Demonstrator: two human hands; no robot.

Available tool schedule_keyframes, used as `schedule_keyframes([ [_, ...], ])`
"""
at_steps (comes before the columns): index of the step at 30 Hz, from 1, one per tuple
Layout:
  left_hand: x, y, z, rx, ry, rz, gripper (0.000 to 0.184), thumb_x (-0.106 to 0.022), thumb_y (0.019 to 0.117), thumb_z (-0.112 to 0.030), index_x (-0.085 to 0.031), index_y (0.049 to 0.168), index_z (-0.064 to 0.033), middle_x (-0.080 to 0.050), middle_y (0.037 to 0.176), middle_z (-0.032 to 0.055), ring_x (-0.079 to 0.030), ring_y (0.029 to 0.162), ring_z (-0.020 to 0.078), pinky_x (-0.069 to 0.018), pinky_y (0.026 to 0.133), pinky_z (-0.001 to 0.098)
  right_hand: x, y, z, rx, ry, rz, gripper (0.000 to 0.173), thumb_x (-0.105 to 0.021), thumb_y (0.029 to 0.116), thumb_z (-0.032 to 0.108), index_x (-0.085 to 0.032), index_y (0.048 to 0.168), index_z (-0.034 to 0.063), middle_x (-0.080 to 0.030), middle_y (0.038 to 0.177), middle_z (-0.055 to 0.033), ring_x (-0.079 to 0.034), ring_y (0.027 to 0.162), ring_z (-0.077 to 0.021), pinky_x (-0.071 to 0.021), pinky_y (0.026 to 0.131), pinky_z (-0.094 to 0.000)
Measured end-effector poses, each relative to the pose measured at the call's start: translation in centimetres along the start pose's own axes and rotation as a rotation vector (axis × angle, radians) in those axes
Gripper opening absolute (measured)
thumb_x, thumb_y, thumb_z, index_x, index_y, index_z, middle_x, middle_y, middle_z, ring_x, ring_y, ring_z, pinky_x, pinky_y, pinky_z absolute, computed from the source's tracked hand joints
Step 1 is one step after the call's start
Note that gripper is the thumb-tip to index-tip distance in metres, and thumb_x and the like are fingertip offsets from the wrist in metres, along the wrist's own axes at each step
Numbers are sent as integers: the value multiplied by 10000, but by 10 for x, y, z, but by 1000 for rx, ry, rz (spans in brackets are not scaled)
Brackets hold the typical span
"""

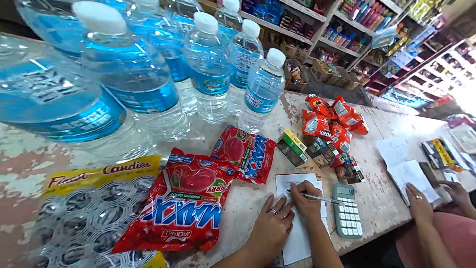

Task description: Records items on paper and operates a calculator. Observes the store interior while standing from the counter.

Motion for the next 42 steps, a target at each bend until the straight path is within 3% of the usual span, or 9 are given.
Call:
schedule_keyframes([
  [21,-1,0,0,12,35,43,184,-726,884,-239,-811,1032,-169,-711,1309,-15,-625,1293,215,-425,1133,540,2,2,-2,-24,-6,-14,217,-734,813,14,-575,693,101,-574,589,18,-563,510,-71,-498,477,-215],
  [42,-2,-1,1,4,26,32,182,-713,896,-237,-809,1032,-166,-711,1308,-11,-627,1291,211,-423,1134,541,7,3,-3,41,-68,-33,250,-698,810,20,-526,662,125,-510,570,48,-507,496,-45,-443,461,-198],
])
Point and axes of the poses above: each hand's wrist, its own y-axis towards the middle knuckle, its own x-axis out of the back of the hand, z = x × y, the point moved 8 cm from there along y, towards the middle knuckle
